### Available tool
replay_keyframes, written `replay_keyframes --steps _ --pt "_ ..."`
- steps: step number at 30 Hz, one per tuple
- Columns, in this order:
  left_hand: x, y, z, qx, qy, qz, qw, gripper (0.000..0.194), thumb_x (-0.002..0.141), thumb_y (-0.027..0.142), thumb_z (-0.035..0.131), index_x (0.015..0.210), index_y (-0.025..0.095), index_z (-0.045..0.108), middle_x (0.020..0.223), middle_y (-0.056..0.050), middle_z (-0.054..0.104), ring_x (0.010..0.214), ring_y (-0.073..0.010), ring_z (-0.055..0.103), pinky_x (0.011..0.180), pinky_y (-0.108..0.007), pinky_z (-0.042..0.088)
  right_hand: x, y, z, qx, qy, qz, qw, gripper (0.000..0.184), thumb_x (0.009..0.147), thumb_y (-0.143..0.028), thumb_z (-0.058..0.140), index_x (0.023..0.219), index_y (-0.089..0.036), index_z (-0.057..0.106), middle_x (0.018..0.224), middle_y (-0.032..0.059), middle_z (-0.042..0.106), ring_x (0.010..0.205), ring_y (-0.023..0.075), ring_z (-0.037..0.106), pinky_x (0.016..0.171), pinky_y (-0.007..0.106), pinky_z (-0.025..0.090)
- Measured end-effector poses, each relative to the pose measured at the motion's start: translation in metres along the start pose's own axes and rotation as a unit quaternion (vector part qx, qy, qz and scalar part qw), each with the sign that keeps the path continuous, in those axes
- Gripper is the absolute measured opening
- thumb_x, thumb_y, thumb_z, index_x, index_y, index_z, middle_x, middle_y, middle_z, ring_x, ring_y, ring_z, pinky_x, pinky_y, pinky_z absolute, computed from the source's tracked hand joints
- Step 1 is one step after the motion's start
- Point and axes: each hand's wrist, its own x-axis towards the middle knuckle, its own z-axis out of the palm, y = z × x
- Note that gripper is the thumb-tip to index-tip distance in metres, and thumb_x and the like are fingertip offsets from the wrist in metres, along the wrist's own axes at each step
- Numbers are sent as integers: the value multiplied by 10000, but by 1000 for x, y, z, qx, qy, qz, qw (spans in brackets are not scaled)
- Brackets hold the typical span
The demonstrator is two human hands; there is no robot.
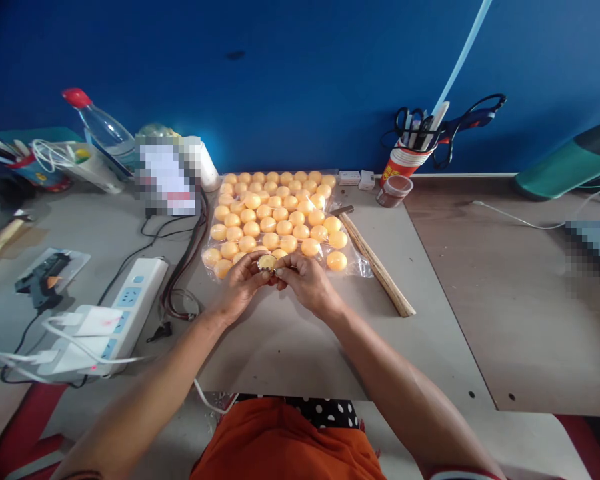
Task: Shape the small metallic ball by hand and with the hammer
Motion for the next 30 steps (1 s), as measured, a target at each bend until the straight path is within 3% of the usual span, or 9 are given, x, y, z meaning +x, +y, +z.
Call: replay_keyframes --steps 22,30 --pt "1 -7 -2 28 -5 23 999 513 687 380 852 1078 188 581 816 1 664 739 -143 632 745 -308 510 1 4 2 -9 15 14 1000 110 730 -285 621 729 -175 612 640 3 647 614 135 606 630 288 497" --pt "1 -17 -3 39 29 42 998 503 687 351 849 1093 199 595 865 -8 664 787 -144 610 754 -289 504 -1 5 8 -18 54 45 997 83 748 -245 593 703 -177 609 605 10 655 602 152 626 640 302 515"
